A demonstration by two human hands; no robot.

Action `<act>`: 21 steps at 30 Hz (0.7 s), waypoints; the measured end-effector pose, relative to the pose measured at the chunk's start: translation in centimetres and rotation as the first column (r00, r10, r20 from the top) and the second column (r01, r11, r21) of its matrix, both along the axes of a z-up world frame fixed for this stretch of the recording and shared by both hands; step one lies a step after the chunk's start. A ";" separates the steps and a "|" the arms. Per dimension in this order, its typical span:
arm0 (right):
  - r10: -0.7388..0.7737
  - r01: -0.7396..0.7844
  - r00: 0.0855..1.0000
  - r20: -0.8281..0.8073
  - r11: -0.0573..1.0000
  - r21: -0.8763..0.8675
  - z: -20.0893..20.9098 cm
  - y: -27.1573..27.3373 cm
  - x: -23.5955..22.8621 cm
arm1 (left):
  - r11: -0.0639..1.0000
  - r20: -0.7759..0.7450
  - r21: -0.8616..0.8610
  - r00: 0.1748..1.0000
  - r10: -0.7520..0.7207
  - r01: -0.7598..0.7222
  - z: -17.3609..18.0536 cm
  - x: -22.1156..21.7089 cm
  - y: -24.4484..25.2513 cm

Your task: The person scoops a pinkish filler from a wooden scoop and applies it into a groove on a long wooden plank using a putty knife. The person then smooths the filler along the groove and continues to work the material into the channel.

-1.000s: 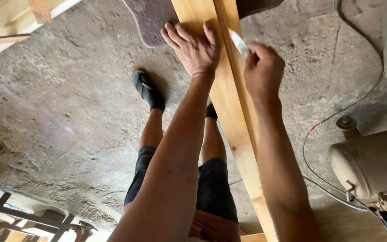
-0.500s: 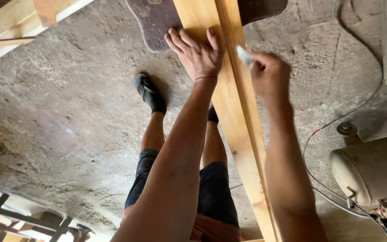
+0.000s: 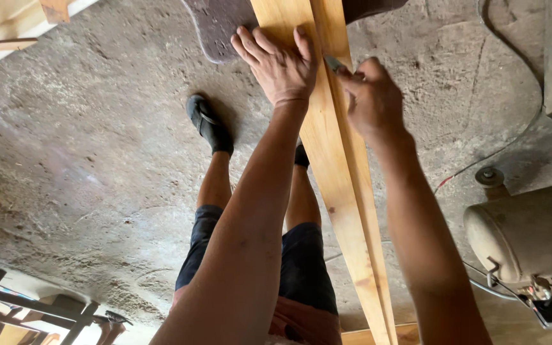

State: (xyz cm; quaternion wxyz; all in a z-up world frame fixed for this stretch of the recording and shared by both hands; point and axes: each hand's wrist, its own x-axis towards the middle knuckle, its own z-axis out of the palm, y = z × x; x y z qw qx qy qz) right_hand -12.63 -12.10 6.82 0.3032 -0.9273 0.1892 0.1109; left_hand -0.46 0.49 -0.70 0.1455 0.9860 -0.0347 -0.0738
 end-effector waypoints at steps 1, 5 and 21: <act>-0.015 0.015 1.000 -0.001 1.000 -0.012 0.0 0.9 -0.4 | 1.000 0.007 -0.003 1.000 -0.002 0.002 0.0 0.0 0.0; -0.045 0.044 0.999 0.001 0.992 -0.116 1.5 3.8 -1.4 | 1.000 0.029 -0.027 1.000 0.001 0.000 0.2 -0.1 -0.2; -0.110 0.113 0.980 0.167 0.994 -0.009 -1.4 0.9 3.9 | 1.000 0.054 -0.022 0.999 0.000 0.002 0.2 -0.2 -0.2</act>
